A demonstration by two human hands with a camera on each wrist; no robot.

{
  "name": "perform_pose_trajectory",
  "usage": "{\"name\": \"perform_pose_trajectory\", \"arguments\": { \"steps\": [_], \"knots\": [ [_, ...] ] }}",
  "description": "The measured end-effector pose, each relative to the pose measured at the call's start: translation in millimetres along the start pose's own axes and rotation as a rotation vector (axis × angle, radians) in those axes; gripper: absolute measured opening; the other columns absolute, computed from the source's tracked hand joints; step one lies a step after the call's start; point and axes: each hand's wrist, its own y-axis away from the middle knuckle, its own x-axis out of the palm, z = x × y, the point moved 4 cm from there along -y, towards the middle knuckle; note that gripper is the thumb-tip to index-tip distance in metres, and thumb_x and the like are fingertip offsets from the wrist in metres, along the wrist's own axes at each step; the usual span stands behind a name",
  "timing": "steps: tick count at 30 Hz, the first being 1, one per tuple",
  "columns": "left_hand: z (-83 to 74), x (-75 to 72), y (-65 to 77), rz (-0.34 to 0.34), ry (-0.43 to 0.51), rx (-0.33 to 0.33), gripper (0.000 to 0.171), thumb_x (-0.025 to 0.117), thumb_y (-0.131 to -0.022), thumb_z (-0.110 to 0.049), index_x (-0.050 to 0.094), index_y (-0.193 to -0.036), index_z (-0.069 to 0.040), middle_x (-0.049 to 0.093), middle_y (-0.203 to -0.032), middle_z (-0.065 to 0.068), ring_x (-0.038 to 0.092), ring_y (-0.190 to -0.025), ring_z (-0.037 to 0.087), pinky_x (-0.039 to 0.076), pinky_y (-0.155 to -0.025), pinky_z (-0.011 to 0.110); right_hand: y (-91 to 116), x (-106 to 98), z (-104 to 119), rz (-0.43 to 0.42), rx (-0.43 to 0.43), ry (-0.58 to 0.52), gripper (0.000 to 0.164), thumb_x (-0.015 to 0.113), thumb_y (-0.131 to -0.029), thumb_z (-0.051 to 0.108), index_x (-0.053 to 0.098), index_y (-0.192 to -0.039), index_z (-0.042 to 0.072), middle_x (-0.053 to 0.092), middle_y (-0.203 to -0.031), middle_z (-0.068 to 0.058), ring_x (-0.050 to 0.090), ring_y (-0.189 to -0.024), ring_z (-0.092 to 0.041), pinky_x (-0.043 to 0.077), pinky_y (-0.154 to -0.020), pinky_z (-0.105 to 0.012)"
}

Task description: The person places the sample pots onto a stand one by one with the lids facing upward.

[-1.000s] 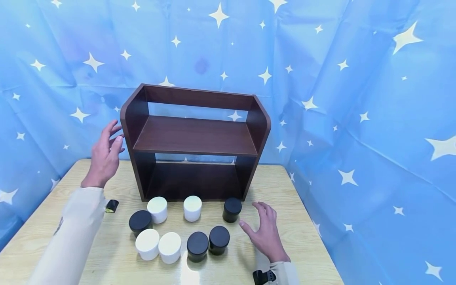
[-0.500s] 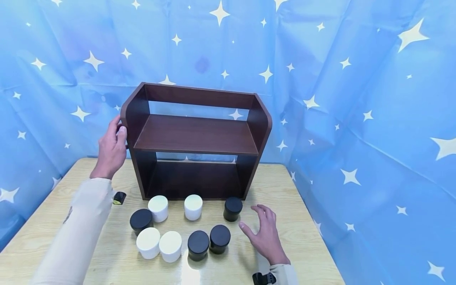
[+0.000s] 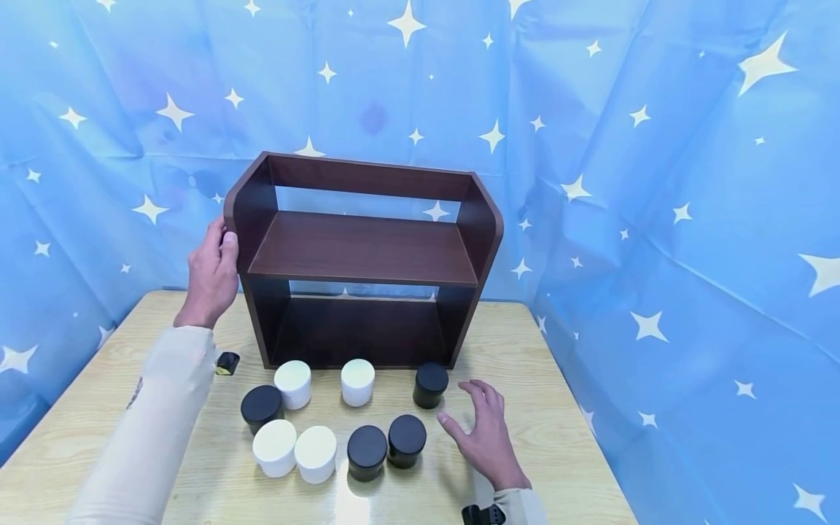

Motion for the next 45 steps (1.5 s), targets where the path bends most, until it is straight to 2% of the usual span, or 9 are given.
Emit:
{"name": "perform_pose_trajectory", "arguments": {
  "steps": [3, 7, 12, 19, 28, 36, 43, 45],
  "knots": [
    [0.2, -0.5, 0.4, -0.001, 0.003, 0.005, 0.052, 0.028, -0.109, -0.043, 0.033, -0.156, -0.021, 0.052, -0.150, 0.017, 0.051, -0.135, 0.039, 0.038, -0.114, 0.063, 0.4, 0.5, 1.3, 0.006, -0.002, -0.002, 0.060, 0.076, -0.089, 0.035, 0.055, -0.137, 0.006, 0.050, -0.142, -0.018, 0.048, -0.132, -0.037, 0.047, -0.102, -0.057],
    [-0.1, -0.4, 0.7, 0.001, 0.010, 0.008, 0.052, 0.030, -0.109, -0.043, 0.033, -0.156, -0.022, 0.051, -0.150, 0.016, 0.050, -0.136, 0.039, 0.038, -0.113, 0.063, 1.4, 0.9, 1.6, 0.014, -0.006, -0.013, 0.059, 0.076, -0.089, 0.033, 0.054, -0.138, 0.008, 0.054, -0.139, -0.016, 0.056, -0.123, -0.033, 0.055, -0.091, -0.045],
    [-0.4, -0.3, 0.4, 0.004, 0.006, -0.003, 0.051, 0.029, -0.109, -0.043, 0.032, -0.156, -0.023, 0.050, -0.151, 0.016, 0.049, -0.138, 0.039, 0.038, -0.114, 0.064, 2.6, 1.6, 1.9, 0.025, -0.001, -0.028, 0.058, 0.075, -0.089, 0.033, 0.054, -0.138, 0.010, 0.057, -0.136, -0.014, 0.059, -0.120, -0.031, 0.056, -0.086, -0.040],
    [-1.9, 0.3, 0.9, 0.003, 0.017, 0.001, 0.052, 0.028, -0.109, -0.042, 0.032, -0.157, -0.021, 0.051, -0.151, 0.017, 0.050, -0.136, 0.038, 0.037, -0.114, 0.063, -2.5, 9.9, -7.4, 0.054, 0.067, -0.120, 0.057, 0.074, -0.092, 0.030, 0.052, -0.140, 0.010, 0.056, -0.139, -0.016, 0.062, -0.121, -0.032, 0.058, -0.087, -0.045],
    [-5.0, 1.6, -0.5, 0.027, 0.025, -0.029, 0.054, 0.025, -0.109, -0.044, 0.029, -0.157, -0.019, 0.048, -0.152, 0.018, 0.047, -0.138, 0.039, 0.036, -0.115, 0.064, -11.9, 21.3, -19.7, 0.080, 0.144, -0.243, 0.054, 0.073, -0.092, 0.022, 0.052, -0.139, 0.004, 0.055, -0.142, -0.022, 0.062, -0.121, -0.039, 0.057, -0.091, -0.047],
    [-2.1, 0.1, 0.4, 0.019, 0.020, -0.030, 0.054, 0.025, -0.109, -0.044, 0.030, -0.157, -0.020, 0.049, -0.151, 0.018, 0.048, -0.137, 0.039, 0.036, -0.115, 0.063, -12.5, 26.3, -24.5, 0.098, 0.184, -0.264, 0.055, 0.073, -0.092, 0.023, 0.051, -0.140, 0.005, 0.055, -0.141, -0.022, 0.060, -0.124, -0.038, 0.056, -0.094, -0.042],
    [-2.4, -0.1, 0.2, 0.016, 0.014, -0.033, 0.054, 0.025, -0.109, -0.043, 0.029, -0.157, -0.018, 0.049, -0.152, 0.018, 0.047, -0.137, 0.039, 0.035, -0.116, 0.062, -15.0, 34.0, -27.5, 0.049, 0.207, -0.370, 0.055, 0.075, -0.090, 0.015, 0.052, -0.138, 0.003, 0.058, -0.137, -0.022, 0.062, -0.123, -0.037, 0.055, -0.091, -0.024],
    [-2.5, 0.4, -0.3, 0.019, 0.011, -0.033, 0.054, 0.025, -0.109, -0.044, 0.029, -0.157, -0.018, 0.048, -0.152, 0.018, 0.047, -0.138, 0.038, 0.035, -0.116, 0.062, -15.7, 36.8, -29.5, 0.041, 0.211, -0.399, 0.056, 0.076, -0.089, 0.013, 0.051, -0.138, 0.002, 0.058, -0.136, -0.022, 0.061, -0.123, -0.038, 0.055, -0.091, -0.023]
  ]
}}
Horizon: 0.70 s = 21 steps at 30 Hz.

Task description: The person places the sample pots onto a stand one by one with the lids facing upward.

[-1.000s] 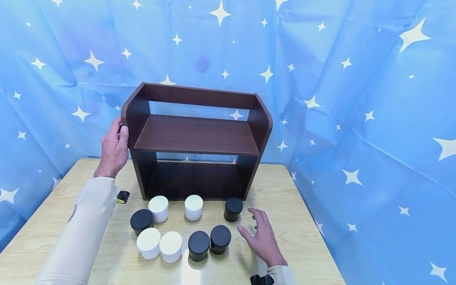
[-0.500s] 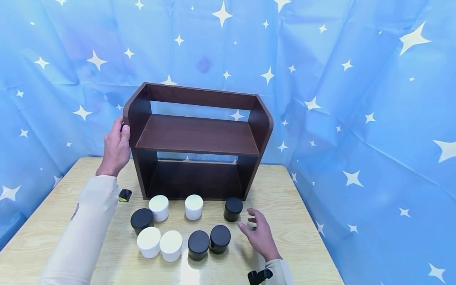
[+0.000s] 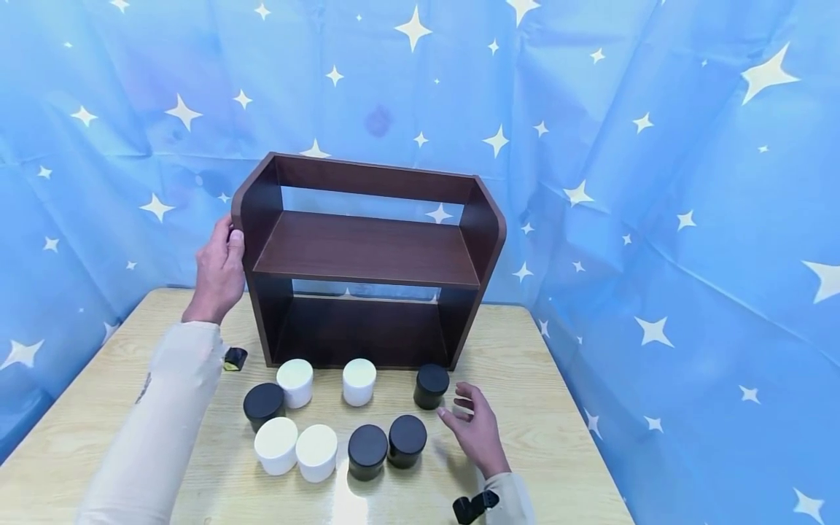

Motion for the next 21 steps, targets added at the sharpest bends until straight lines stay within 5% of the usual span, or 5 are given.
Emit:
{"name": "perform_pose_trajectory", "arguments": {
  "steps": [9, 21],
  "knots": [
    [1.0, 1.8, 0.6, -0.010, -0.003, 0.013, 0.054, 0.024, -0.110, -0.042, 0.030, -0.156, -0.015, 0.048, -0.150, 0.019, 0.046, -0.137, 0.038, 0.035, -0.117, 0.062, -4.7, 2.7, -4.1, 0.032, 0.000, -0.043, 0.064, 0.080, -0.086, 0.016, 0.049, -0.140, 0.003, 0.056, -0.138, -0.024, 0.060, -0.125, -0.040, 0.057, -0.097, -0.037],
    [0.3, 2.7, 2.2, -0.032, 0.005, 0.000, 0.053, 0.025, -0.109, -0.044, 0.030, -0.157, -0.019, 0.050, -0.150, 0.018, 0.049, -0.135, 0.038, 0.038, -0.115, 0.061, -21.6, 9.9, 0.6, 0.025, -0.050, 0.055, 0.068, 0.085, -0.080, 0.023, 0.053, -0.138, 0.007, 0.060, -0.136, -0.014, 0.060, -0.124, -0.034, 0.055, -0.099, -0.044]
  ]
}}
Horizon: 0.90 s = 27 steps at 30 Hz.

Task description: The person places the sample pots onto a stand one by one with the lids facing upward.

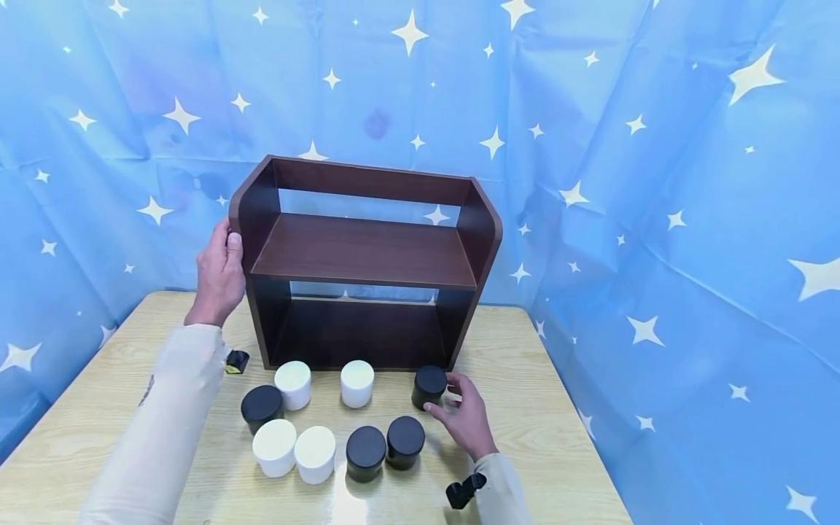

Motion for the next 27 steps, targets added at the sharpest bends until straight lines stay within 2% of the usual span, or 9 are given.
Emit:
{"name": "perform_pose_trajectory", "arguments": {
  "steps": [6, 14, 27],
  "knots": [
    [-0.3, 0.1, 0.4, -0.013, 0.004, 0.006, 0.054, 0.026, -0.109, -0.044, 0.029, -0.157, -0.020, 0.049, -0.151, 0.017, 0.049, -0.135, 0.037, 0.038, -0.115, 0.061, -6.3, 3.2, -1.6, 0.018, 0.002, -0.007, 0.071, 0.087, -0.078, 0.024, 0.052, -0.137, 0.007, 0.060, -0.136, -0.015, 0.060, -0.124, -0.034, 0.055, -0.102, -0.045],
    [0.2, 1.4, 1.4, 0.001, 0.009, -0.007, 0.055, 0.027, -0.109, -0.045, 0.028, -0.158, -0.020, 0.047, -0.153, 0.016, 0.047, -0.137, 0.038, 0.037, -0.116, 0.061, -10.8, 5.9, -8.1, 0.018, 0.054, -0.035, 0.074, 0.088, -0.077, 0.022, 0.050, -0.138, 0.008, 0.059, -0.138, -0.016, 0.059, -0.126, -0.034, 0.053, -0.105, -0.045],
    [1.6, 1.5, 1.1, -0.019, 0.001, 0.006, 0.053, 0.027, -0.110, -0.042, 0.031, -0.157, -0.019, 0.050, -0.150, 0.018, 0.050, -0.134, 0.039, 0.039, -0.114, 0.062, -15.2, 18.4, -11.2, -0.008, 0.025, 0.004, 0.075, 0.090, -0.075, 0.021, 0.051, -0.136, 0.003, 0.063, -0.127, -0.019, 0.062, -0.120, -0.035, 0.056, -0.099, -0.045]
  ]
}}
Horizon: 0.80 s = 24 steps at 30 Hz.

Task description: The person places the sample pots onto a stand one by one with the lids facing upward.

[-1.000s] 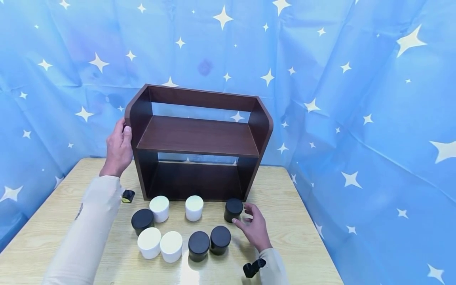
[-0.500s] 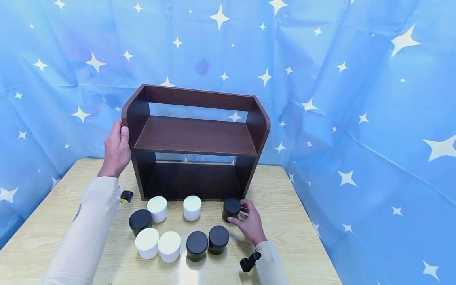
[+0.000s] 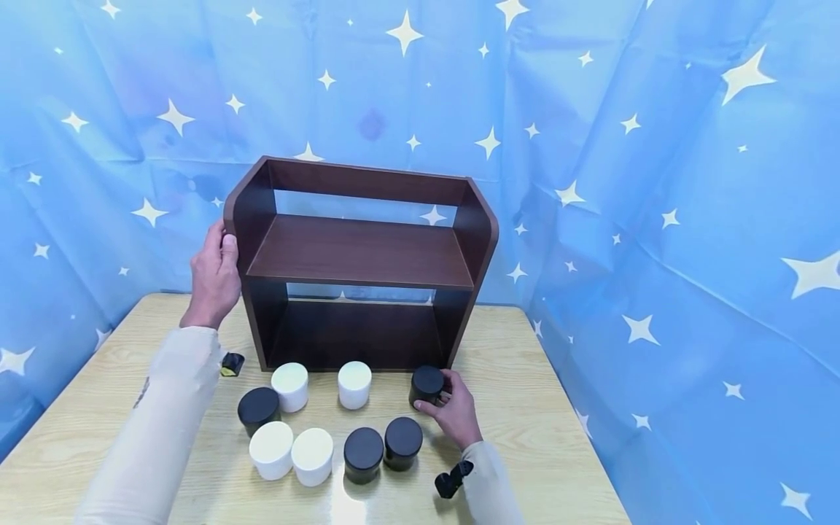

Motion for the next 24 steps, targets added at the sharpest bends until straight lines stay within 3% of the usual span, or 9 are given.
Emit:
{"name": "perform_pose_trajectory", "arguments": {
  "steps": [12, 24],
  "knots": [
    [0.1, -2.5, 2.0, -0.027, -0.011, 0.003, 0.051, 0.028, -0.109, -0.043, 0.033, -0.157, -0.023, 0.051, -0.151, 0.015, 0.050, -0.136, 0.037, 0.039, -0.114, 0.061, -6.3, 5.9, -1.4, -0.007, 0.026, -0.006, 0.076, 0.091, -0.072, 0.020, 0.052, -0.135, 0.002, 0.063, -0.130, -0.022, 0.061, -0.122, -0.037, 0.054, -0.101, -0.048],
    [-0.8, -1.3, 2.0, -0.022, -0.002, -0.004, 0.051, 0.028, -0.109, -0.044, 0.034, -0.156, -0.026, 0.053, -0.149, 0.015, 0.052, -0.134, 0.038, 0.040, -0.112, 0.063, -7.8, 4.4, -1.4, -0.033, 0.032, -0.012, 0.066, 0.090, -0.071, 0.015, 0.058, -0.125, -0.005, 0.067, -0.121, -0.024, 0.066, -0.114, -0.036, 0.057, -0.096, -0.044]
  ]
}}
